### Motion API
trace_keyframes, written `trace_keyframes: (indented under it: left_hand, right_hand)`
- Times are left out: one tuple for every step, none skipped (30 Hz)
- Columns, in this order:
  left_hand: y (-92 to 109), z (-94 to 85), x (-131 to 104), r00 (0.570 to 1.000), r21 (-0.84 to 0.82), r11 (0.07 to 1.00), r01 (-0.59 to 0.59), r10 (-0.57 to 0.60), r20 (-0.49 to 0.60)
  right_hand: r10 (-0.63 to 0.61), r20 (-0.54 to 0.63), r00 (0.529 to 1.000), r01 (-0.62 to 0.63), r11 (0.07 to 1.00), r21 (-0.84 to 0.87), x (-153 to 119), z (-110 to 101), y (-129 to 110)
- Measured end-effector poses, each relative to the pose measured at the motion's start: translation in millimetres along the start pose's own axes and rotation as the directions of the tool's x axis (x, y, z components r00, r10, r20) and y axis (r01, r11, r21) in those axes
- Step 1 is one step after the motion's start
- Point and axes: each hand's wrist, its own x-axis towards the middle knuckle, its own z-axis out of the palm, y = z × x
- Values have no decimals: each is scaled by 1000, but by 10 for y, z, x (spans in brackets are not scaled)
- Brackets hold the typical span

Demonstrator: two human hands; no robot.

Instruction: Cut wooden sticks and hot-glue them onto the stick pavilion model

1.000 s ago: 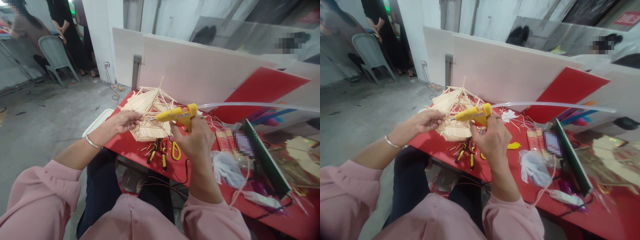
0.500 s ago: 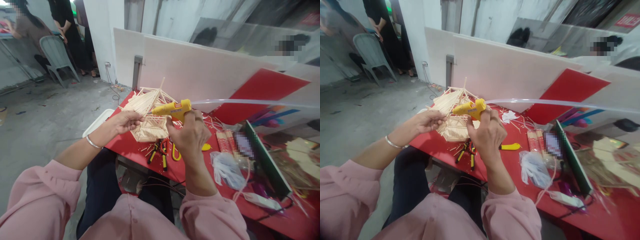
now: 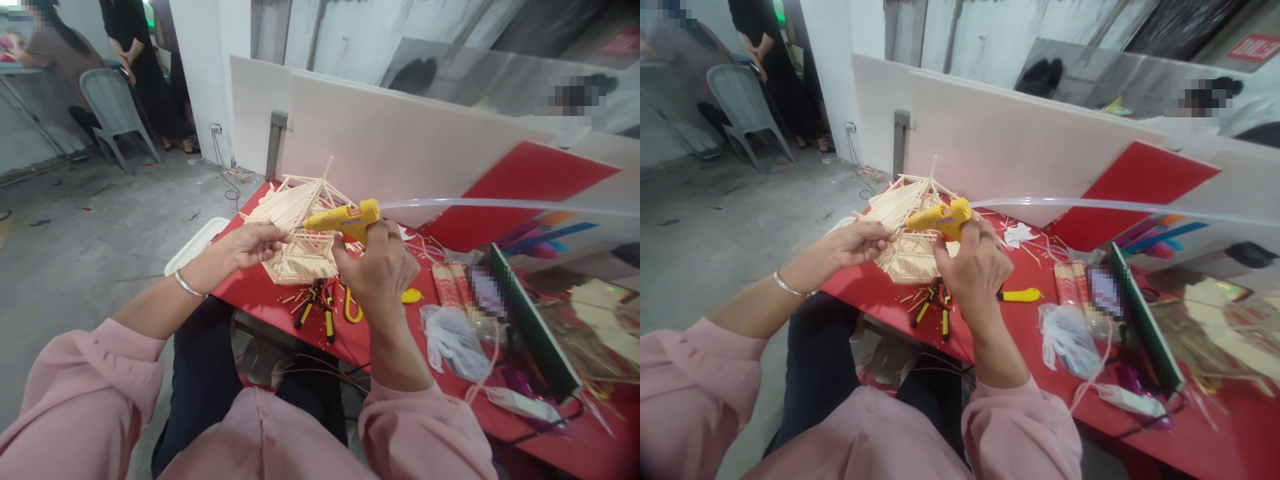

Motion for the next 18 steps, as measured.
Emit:
trace_keyframes:
  left_hand:
    - [2,1,0,1000,3,1000,2,-2,-1]
    - [4,1,2,1000,5,1000,4,-4,-1]
    - [5,0,4,1000,6,1000,7,-7,2]
    - [5,-1,7,1000,7,1000,11,-11,6]
    - [5,-3,10,1000,6,1000,15,-15,11]
    - [4,-5,14,1000,5,1000,19,-19,16]
    - [3,-7,16,1000,3,1000,19,-19,19]
    - [0,-10,18,1000,0,1000,16,-16,19]
    - [-2,-12,19,1000,-3,1000,12,-12,17]
    - [-5,-15,20,1000,-6,1000,7,-7,13]
    - [-8,-17,20,1000,-8,1000,3,-3,11]
    - [-10,-20,20,1000,-10,1000,0,0,10]
    - [-13,-24,19,1000,-12,1000,-3,3,12]
    - [-15,-29,20,1000,-12,1000,-4,4,16]
    - [-18,-33,21,1000,-13,1000,-5,6,20]
    - [-20,-38,22,1000,-14,1000,-6,6,22]
    - [-21,-43,24,1000,-13,1000,-4,4,25]
    - [-23,-48,25,1000,-13,1000,-1,2,27]
  right_hand:
    - [-4,-4,1000,4,1000,-2,-1,3,-1]
    - [-8,-5,1000,8,1000,-4,-1,5,-2]
    - [-10,-3,1000,10,1000,-4,-1,8,-4]
    - [-9,0,1000,9,1000,-3,-1,10,-6]
    - [-7,4,1000,7,1000,-1,1,11,-9]
    - [-5,8,1000,5,1000,2,2,13,-12]
    - [-3,10,1000,3,1000,5,3,15,-15]
    - [-1,10,1000,1,1000,7,4,16,-18]
    - [0,9,1000,0,1000,8,4,18,-20]
    - [-1,6,1000,1,1000,6,4,20,-22]
    - [-2,3,1000,2,1000,5,2,22,-23]
    - [-3,1,1000,3,1000,5,1,24,-22]
    - [-4,0,1000,4,1000,6,-2,25,-21]
    - [-4,2,1000,4,1000,8,-3,26,-19]
    - [0,6,1000,0,1000,11,-4,26,-17]
    - [7,13,1000,-8,1000,16,-4,25,-15]
    - [18,22,1000,-18,1000,20,-3,23,-14]
    - [29,32,999,-30,999,25,0,20,-14]
